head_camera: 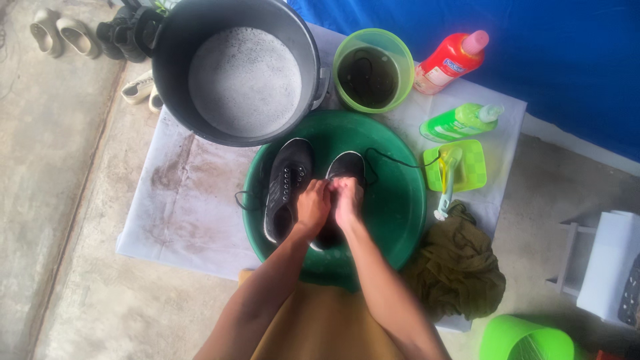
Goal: The person washes a pair of black shoes by hand in a green basin filled with soapy water. They scrub the shoes and laces thoroughly, rinse them, and then place them back on the table.
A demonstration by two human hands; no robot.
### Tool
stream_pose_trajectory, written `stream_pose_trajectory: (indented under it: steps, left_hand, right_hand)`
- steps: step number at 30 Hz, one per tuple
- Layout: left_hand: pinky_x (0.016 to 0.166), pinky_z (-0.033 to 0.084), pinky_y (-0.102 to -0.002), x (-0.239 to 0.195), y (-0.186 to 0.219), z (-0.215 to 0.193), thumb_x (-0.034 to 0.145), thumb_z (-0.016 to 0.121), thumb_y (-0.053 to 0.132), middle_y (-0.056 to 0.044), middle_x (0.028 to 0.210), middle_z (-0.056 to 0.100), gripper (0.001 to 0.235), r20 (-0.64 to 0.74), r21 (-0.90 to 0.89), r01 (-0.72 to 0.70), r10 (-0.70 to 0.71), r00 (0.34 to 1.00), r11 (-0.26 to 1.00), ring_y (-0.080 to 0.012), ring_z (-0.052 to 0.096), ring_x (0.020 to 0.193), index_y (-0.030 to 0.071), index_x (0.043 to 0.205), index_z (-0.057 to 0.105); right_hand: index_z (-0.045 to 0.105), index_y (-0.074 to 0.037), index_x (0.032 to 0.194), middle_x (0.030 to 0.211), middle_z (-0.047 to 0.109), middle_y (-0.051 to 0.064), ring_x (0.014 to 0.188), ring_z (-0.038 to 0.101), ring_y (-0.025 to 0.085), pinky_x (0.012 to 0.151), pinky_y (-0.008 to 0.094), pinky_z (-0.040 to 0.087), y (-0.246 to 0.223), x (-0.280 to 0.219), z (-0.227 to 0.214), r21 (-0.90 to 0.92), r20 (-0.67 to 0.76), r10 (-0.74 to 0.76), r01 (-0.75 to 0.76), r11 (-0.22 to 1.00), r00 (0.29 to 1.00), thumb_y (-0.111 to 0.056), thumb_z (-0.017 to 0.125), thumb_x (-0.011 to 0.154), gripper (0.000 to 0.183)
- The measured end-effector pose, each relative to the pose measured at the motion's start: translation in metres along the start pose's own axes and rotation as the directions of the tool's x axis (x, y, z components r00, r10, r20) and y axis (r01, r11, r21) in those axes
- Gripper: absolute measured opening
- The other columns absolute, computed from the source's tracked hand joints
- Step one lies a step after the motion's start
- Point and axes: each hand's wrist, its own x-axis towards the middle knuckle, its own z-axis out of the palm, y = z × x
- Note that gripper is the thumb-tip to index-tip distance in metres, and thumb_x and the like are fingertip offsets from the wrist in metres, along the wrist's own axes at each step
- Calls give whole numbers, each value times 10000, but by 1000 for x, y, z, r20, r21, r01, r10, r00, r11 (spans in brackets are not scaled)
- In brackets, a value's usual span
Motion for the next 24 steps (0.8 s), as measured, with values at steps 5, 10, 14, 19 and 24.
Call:
stream_pose_trajectory:
  steps: [5,10,14,19,24]
  left_hand:
    - [709,563,-471,-4,-5,5,957,607,133,-134,992,712,162,-6,7,58,-58,998,998,-392,698,792,81,1064,716]
    - [726,566,-469,0,-8,7,954,603,136,-124,1015,716,171,-10,13,81,-81,997,997,-386,706,825,87,1075,714]
    - [699,561,-470,-2,-5,3,931,628,138,-133,1032,715,191,26,-6,110,-109,994,994,-390,703,807,71,1087,715]
    - [681,561,-442,-2,-2,-1,958,628,138,-120,979,707,202,-3,-34,28,-28,1000,999,-360,707,774,80,1127,724]
    - [674,557,-439,-3,-3,-2,979,610,127,-117,994,706,201,0,-20,-1,1,1000,1000,-358,705,767,96,1141,725]
  right_hand:
    - [501,-107,700,669,505,10,592,462,127,532,285,369,24,10,-14,-223,-134,23,-52,973,991,-233,462,970,300]
    - [586,-79,801,724,584,41,656,552,195,611,347,431,31,-19,-31,-490,-183,-32,-63,869,983,-271,473,995,295]
    - [672,-14,937,933,675,169,893,646,350,837,452,500,22,-23,-22,-901,226,-389,344,265,893,-240,570,995,254]
    - [669,-2,1077,1008,656,223,982,611,400,894,479,472,0,-22,-3,-883,364,-421,452,129,831,-79,675,844,246]
    - [706,-5,951,978,699,229,954,662,426,857,498,519,-16,-26,5,-907,371,-346,416,63,862,-74,691,862,114]
